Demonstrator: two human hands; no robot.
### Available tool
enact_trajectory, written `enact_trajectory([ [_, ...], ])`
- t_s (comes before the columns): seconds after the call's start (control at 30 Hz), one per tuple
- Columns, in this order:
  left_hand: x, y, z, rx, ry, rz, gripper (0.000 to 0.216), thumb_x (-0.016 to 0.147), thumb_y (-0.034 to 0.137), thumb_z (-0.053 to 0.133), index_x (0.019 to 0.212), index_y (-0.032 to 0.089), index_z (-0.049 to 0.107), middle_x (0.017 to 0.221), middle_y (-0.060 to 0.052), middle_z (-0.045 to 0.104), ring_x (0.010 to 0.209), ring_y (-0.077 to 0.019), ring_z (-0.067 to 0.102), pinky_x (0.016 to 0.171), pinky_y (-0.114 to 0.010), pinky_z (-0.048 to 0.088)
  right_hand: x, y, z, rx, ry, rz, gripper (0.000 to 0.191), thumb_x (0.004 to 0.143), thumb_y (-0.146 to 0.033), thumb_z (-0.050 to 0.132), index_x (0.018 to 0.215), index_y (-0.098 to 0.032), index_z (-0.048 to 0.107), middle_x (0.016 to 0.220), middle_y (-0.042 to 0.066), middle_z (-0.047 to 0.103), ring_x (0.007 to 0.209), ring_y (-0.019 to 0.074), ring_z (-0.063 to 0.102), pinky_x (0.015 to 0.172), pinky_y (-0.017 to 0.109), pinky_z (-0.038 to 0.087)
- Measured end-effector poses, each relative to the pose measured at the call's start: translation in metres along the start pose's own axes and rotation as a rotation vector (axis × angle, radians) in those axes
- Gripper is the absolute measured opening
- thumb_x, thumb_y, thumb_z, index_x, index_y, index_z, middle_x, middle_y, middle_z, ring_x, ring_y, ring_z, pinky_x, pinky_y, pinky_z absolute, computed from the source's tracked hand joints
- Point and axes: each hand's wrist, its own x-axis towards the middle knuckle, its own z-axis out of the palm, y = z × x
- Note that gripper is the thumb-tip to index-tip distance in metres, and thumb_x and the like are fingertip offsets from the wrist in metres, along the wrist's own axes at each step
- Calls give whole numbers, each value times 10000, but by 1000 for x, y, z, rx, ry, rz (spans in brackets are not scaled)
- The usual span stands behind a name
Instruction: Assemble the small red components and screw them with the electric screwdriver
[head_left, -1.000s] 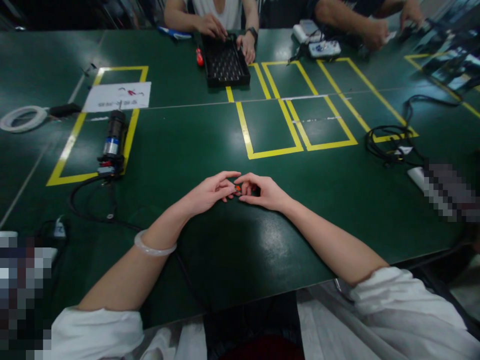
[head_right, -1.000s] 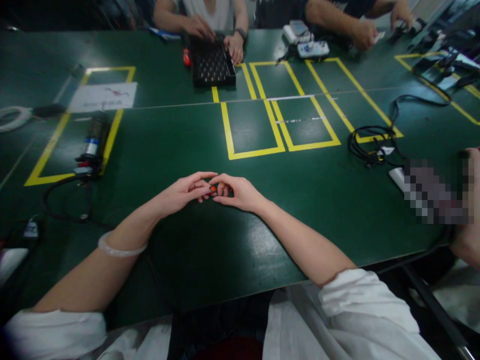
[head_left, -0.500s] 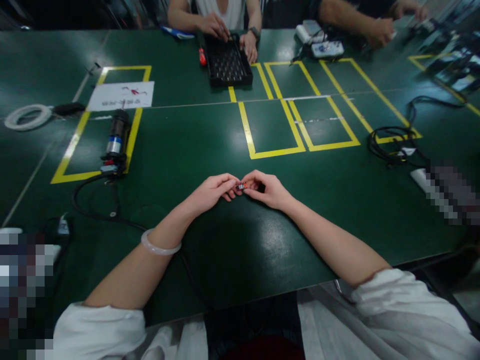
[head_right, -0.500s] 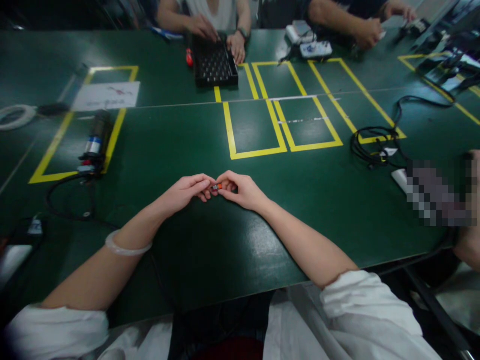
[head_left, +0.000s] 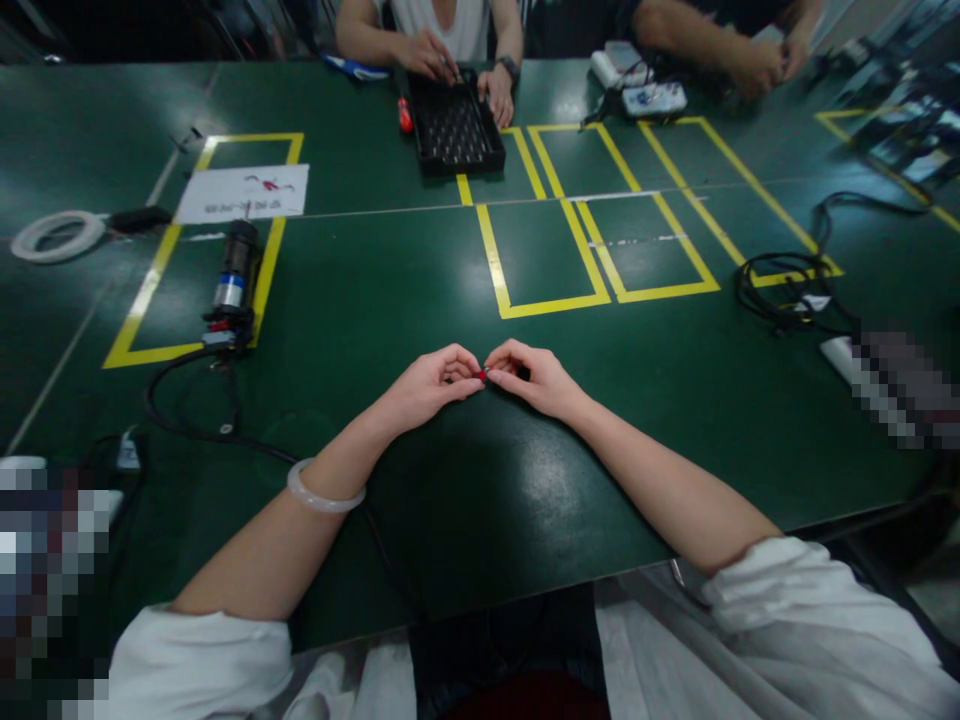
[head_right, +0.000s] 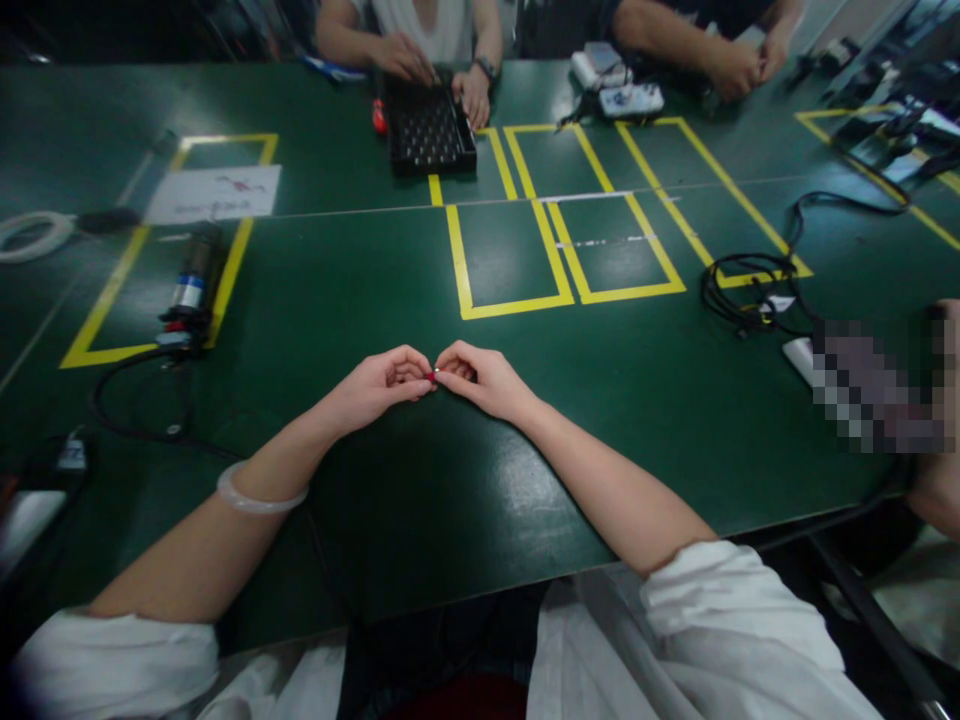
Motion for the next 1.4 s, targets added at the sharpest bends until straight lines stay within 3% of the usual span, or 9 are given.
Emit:
enact_trajectory([
  [0.33, 0, 1, 0, 8, 24, -1, 328, 796, 351, 745, 991, 127, 604, 875, -46, 651, 777, -140, 610, 726, -287, 491, 1, 5, -1, -68, 9, -121, 123, 879, -244, 668, 984, -187, 642, 910, 21, 663, 747, 127, 609, 696, 267, 474],
  [0.83, 0, -2, -1, 22, 28, 62, 368, 752, 319, 785, 1004, 139, 587, 993, -67, 657, 841, -140, 618, 815, -298, 506, 1, 8, 0, -155, 7, -127, 120, 851, -187, 658, 964, -187, 618, 930, 32, 657, 827, 158, 616, 764, 288, 486],
  [1.13, -2, -1, -1, 42, 22, 48, 412, 731, 328, 797, 1029, 149, 576, 1024, -77, 660, 864, -152, 623, 771, -286, 517, 0, 6, 2, -204, -1, -133, 104, 862, -172, 619, 960, -198, 597, 923, 35, 650, 849, 169, 628, 788, 305, 504],
  [1.4, -1, 0, 0, 34, 26, 42, 328, 785, 333, 759, 986, 139, 588, 953, -55, 656, 835, -141, 628, 791, -295, 513, 0, 2, 1, -154, 5, -128, 115, 872, -190, 629, 985, -191, 608, 919, 36, 667, 824, 157, 635, 776, 294, 519],
])
